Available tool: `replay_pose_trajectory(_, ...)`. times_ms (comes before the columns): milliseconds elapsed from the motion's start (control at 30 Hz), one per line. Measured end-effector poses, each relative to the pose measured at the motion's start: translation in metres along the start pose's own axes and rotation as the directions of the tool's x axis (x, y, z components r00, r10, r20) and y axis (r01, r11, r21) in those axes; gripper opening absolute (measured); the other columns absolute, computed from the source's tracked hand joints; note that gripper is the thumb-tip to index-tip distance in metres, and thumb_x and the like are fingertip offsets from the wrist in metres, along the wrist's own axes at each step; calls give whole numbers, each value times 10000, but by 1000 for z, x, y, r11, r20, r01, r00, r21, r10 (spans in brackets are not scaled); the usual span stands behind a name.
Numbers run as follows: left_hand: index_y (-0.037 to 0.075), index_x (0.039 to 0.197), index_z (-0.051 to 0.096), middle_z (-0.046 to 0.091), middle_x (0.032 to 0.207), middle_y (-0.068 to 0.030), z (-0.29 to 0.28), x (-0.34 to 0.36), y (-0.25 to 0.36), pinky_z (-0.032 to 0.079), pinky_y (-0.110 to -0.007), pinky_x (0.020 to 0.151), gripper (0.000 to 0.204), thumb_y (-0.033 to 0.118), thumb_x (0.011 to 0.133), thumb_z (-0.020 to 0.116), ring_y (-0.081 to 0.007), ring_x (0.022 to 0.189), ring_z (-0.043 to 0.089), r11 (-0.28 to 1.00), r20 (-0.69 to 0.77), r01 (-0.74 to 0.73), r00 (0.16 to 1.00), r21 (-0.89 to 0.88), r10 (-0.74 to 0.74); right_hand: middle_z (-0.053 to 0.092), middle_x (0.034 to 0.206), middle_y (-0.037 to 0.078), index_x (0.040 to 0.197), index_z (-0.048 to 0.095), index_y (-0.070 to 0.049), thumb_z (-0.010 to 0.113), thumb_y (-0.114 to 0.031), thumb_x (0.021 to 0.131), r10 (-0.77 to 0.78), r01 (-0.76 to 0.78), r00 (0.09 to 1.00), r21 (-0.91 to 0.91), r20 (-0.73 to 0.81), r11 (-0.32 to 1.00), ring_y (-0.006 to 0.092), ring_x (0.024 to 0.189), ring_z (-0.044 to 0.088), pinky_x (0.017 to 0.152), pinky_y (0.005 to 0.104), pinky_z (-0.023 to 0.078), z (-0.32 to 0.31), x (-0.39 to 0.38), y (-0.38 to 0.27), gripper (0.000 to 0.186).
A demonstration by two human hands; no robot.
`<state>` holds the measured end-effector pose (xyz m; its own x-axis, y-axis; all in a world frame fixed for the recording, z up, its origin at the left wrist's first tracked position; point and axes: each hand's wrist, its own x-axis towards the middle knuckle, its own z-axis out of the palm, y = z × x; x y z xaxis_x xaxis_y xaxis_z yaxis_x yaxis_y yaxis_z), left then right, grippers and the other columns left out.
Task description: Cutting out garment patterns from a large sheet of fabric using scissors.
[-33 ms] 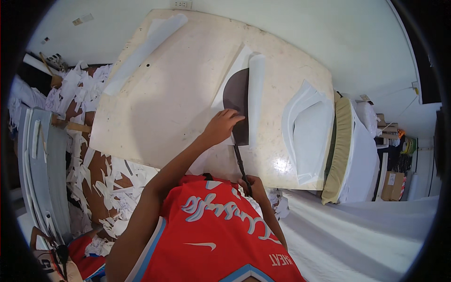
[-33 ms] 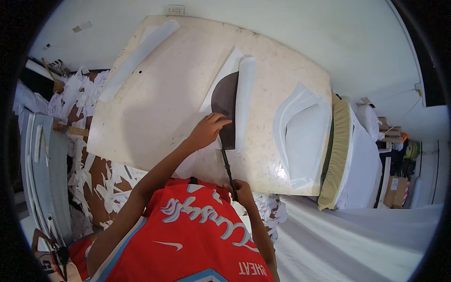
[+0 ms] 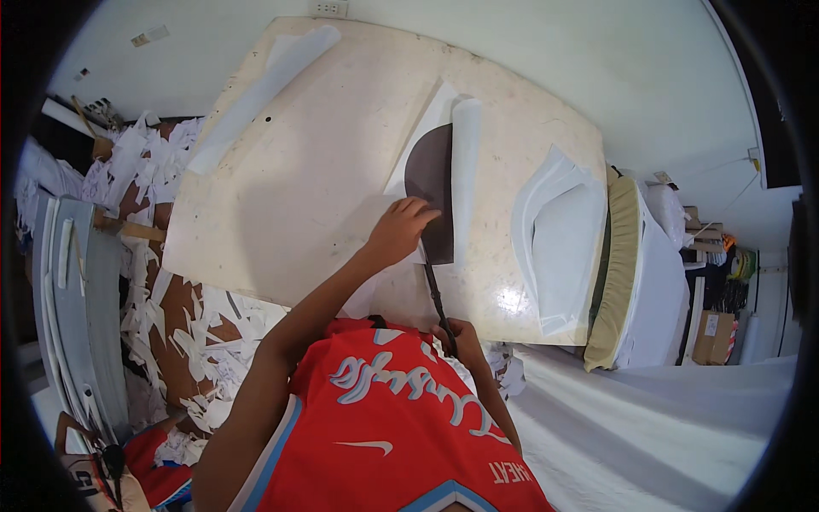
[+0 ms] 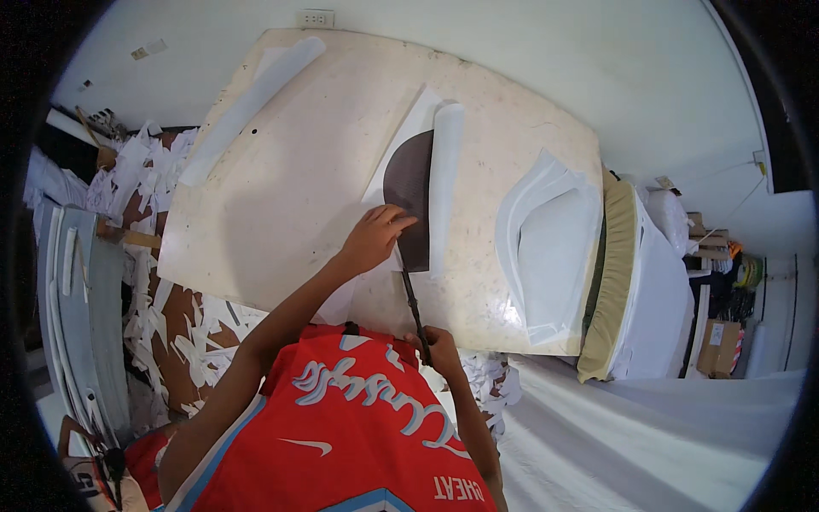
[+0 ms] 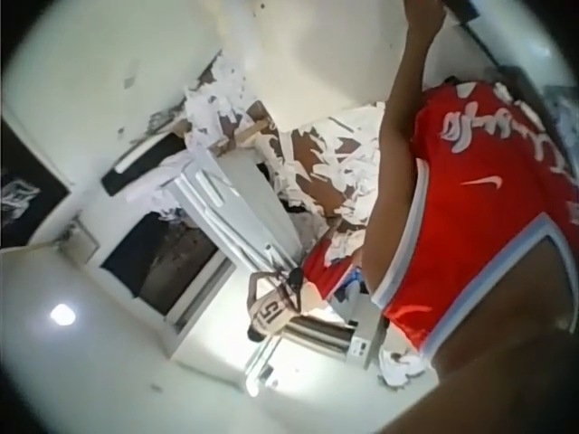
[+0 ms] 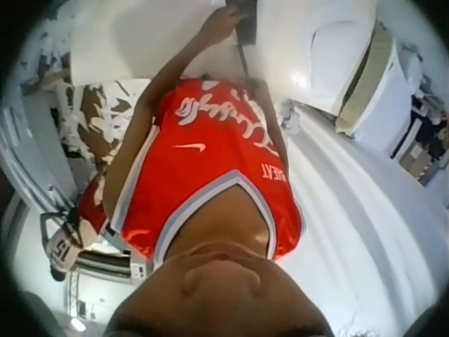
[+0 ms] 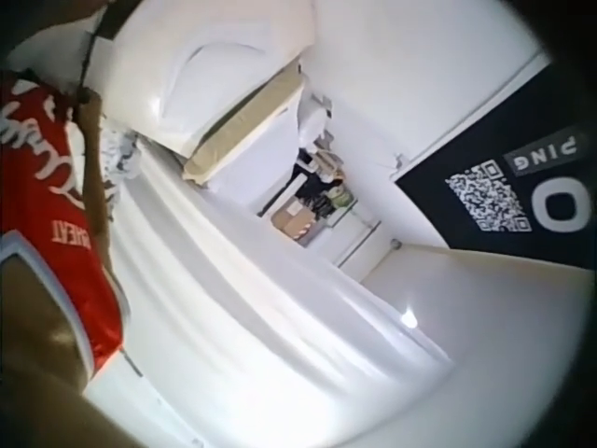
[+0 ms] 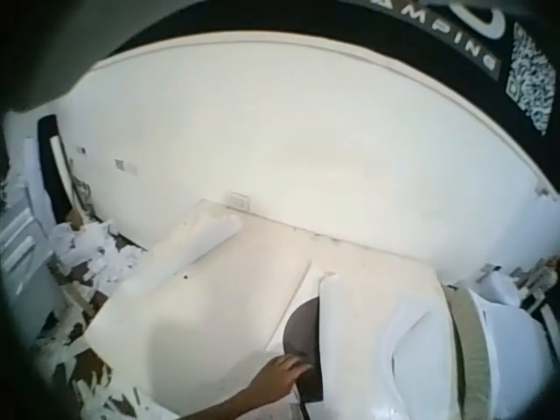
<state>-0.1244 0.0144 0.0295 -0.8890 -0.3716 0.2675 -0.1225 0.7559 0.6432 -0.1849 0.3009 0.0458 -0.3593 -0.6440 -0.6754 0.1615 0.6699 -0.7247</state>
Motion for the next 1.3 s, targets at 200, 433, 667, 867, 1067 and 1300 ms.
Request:
replay_pose_trajectory(200,-54,1469,341,320,1532,-243,16,-43,14,197,-525,1189,631,272,959,517,-369,1454,265,889,-134,220,974,401,-180,506,551,-13,754,617,-43,756,-358,882,17,-17,999,2,-30,1000,82,464,457,436,254,344,6,0,4,367)
replay_pose_trajectory(433,-56,1482,336,271,1576,-233,21,-52,6,119,-532,1209,656,344,976,457,-352,1487,213,849,-72,173,985,499,-158,506,538,-16,694,606,-41,790,-404,839,9,-14,999,-96,-52,995,79,466,476,432,258,373,-2,5,-6,433)
replay_pose_trajectory(667,-70,1474,339,291,1566,-237,19,-51,8,128,-527,1209,653,332,975,461,-355,1482,227,867,-75,177,984,465,-161,486,520,-19,679,584,-54,751,-363,881,-1,-2,1000,-122,-25,993,72,458,450,444,251,337,-1,21,-33,405)
replay_pose_trajectory(867,-82,1471,336,294,1562,-245,19,-51,8,129,-523,1210,660,327,971,471,-363,1481,227,862,-85,192,981,470,-173,499,520,-4,658,583,-41,784,-433,838,-94,87,995,-222,-22,971,88,456,476,441,265,367,-5,41,-45,476)
replay_pose_trajectory(1067,-99,1465,336,289,1559,-262,16,-53,6,138,-529,1206,667,293,947,489,-381,1477,232,880,-89,176,984,441,-152,505,522,0,655,588,-37,792,-441,827,-60,57,998,-154,-15,986,90,450,488,439,266,382,-5,49,-56,484)
replay_pose_trajectory(1300,-142,1433,352,317,1535,-287,15,-52,6,157,-545,1197,650,225,912,481,-398,1465,254,870,-99,165,986,464,-135,500,521,3,670,572,-53,778,-408,851,-42,39,999,-177,-9,983,96,431,470,424,265,363,-2,56,-62,448)
